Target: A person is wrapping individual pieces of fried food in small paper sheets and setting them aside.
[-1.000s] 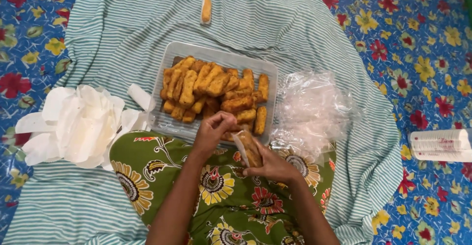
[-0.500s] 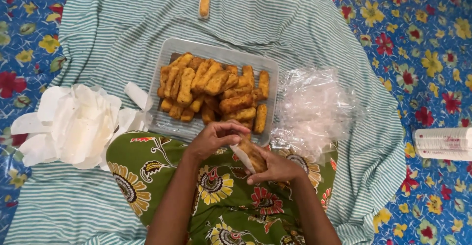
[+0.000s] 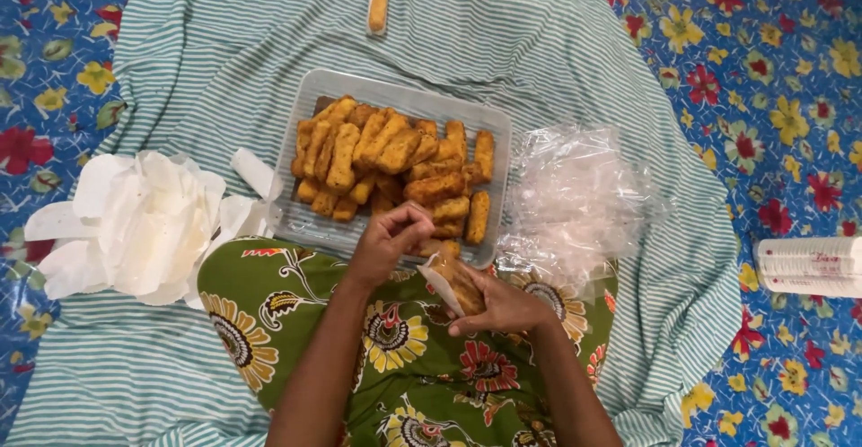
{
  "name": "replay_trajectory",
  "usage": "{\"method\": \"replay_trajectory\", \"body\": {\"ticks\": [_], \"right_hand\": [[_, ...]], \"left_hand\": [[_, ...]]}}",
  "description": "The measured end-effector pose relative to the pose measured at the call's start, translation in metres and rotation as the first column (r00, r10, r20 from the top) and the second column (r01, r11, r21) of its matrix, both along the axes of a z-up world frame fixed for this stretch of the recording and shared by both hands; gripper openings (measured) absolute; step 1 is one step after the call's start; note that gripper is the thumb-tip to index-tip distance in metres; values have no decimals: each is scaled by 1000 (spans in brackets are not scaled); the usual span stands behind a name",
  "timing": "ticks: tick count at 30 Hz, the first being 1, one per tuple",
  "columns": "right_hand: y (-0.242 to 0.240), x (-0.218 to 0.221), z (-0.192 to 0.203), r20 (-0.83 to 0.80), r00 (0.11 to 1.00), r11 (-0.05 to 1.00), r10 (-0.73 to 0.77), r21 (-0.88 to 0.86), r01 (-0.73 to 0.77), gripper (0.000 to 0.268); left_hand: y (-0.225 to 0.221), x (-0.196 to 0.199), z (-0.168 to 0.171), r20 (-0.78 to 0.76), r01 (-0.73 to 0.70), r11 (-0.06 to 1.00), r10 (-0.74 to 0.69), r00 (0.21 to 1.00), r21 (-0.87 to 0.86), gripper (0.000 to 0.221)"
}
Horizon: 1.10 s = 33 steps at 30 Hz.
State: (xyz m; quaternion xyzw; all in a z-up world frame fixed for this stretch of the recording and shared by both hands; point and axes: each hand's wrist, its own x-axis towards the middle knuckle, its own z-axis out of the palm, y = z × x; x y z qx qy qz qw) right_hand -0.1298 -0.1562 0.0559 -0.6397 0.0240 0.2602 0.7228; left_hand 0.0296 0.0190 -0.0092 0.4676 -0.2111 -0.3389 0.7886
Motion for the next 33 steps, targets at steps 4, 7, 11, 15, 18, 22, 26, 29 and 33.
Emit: {"method": "replay_trajectory", "body": {"ticks": [4,7,11,15,18,22,26,29,33], "right_hand": [[1,0,-3,-13,999,999,-44,-29,44,90],[-2,-2,-3,-19,999,998,-44,-36,44,91],[-3,-9,-5,-13,1000,995,24,-100,-25,90],[-2,-14,-9,-14,999,991,32,-131,-33,99],[2,-13,-7,3,1000,988,16,-150,-16,100],[4,-8,2,-32,999,993,3,-117,-7,96],[7,-8,6,-14,1000,991,-20,-135,18,95],[6,-7,8,-22,1000,990,-16,-140,13,97],[2,-7,5,-41,999,994,3,-110,-7,101]], "left_hand": [[7,-1,35,-16,22,1000,-22,1000,-3,11],[10,-7,52,46,145,989,-144,989,-18,23],[12,-7,49,50,255,967,-254,966,-26,19],[8,-11,20,152,214,976,-206,967,-38,10],[6,-9,18,180,157,986,-146,973,-51,10],[6,-6,16,127,92,993,-82,989,-75,11],[12,-4,31,99,60,993,-50,994,-98,10],[13,-11,48,68,133,987,-127,990,-93,17],[13,-10,40,160,199,978,-187,969,-65,15]]}}
